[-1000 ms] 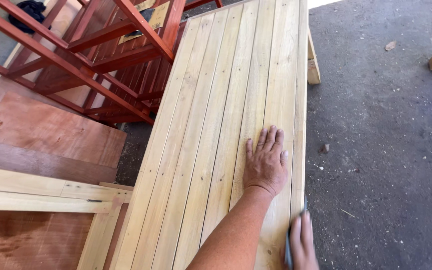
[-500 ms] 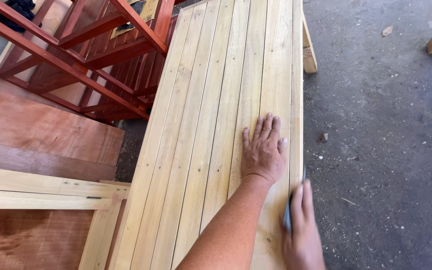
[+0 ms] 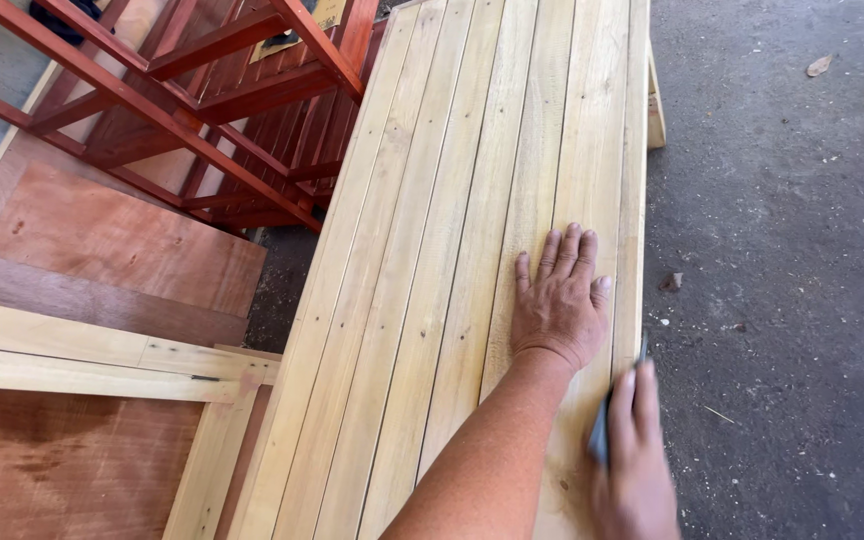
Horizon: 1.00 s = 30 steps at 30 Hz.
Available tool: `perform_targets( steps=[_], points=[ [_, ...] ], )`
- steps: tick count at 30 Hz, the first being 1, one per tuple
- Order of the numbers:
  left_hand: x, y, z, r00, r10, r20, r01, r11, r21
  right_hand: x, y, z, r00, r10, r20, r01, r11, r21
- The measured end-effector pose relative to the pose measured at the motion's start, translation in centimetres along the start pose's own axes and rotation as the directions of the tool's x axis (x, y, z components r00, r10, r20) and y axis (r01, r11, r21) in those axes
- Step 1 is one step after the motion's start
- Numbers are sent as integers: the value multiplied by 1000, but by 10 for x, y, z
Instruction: The person sands a slatted wooden panel resting on a work surface, using a sanding block by hand. They rub the block along the planks and edges, repositioning the panel and working across different sections of the surface throughout the clip.
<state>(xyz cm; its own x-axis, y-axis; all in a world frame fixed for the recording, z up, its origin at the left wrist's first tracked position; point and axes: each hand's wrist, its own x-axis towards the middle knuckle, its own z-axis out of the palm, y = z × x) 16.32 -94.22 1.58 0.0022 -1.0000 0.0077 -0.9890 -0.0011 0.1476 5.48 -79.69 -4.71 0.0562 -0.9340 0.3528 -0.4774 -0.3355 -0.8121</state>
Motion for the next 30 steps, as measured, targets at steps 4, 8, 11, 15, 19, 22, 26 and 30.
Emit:
perform_targets(
  steps=[4, 8, 11, 15, 19, 22, 26, 30],
  points=[
    [0, -1, 3, 1000, 1, -7, -1, 1000, 11, 43, 5, -7, 961, 251, 115, -265, 955, 133],
    [-1, 0, 2, 999, 23, -31, -21, 998, 54, -19, -16, -13, 961, 277, 6, -258, 888, 380],
    [-1, 1, -1, 1000, -4, 9, 3, 998, 59, -29, -15, -12, 945, 326, 26, -299, 830, 470],
    [-1, 3, -3, 999, -15, 34, 13, 999, 45, 42, 7, -11, 653, 692, 307, -687, 372, 624],
    [-1, 4, -2, 1000, -7, 2, 7, 999, 52, 57, 9, -13, 486, 769, 414, -772, 156, 616],
    [0, 3, -2, 1000, 8, -3, -8, 999, 48, 6, 0, -13, 717, 654, 239, -593, 394, 702],
    [3, 3, 0, 1000, 21, -16, -19, 997, 72, -1, 15, -6, 799, 566, 204, -496, 427, 756],
    [7, 4, 3, 1000, 17, 6, -17, 999, 40, 57, 36, -1, 410, 792, 452, -788, 58, 613]
  ],
)
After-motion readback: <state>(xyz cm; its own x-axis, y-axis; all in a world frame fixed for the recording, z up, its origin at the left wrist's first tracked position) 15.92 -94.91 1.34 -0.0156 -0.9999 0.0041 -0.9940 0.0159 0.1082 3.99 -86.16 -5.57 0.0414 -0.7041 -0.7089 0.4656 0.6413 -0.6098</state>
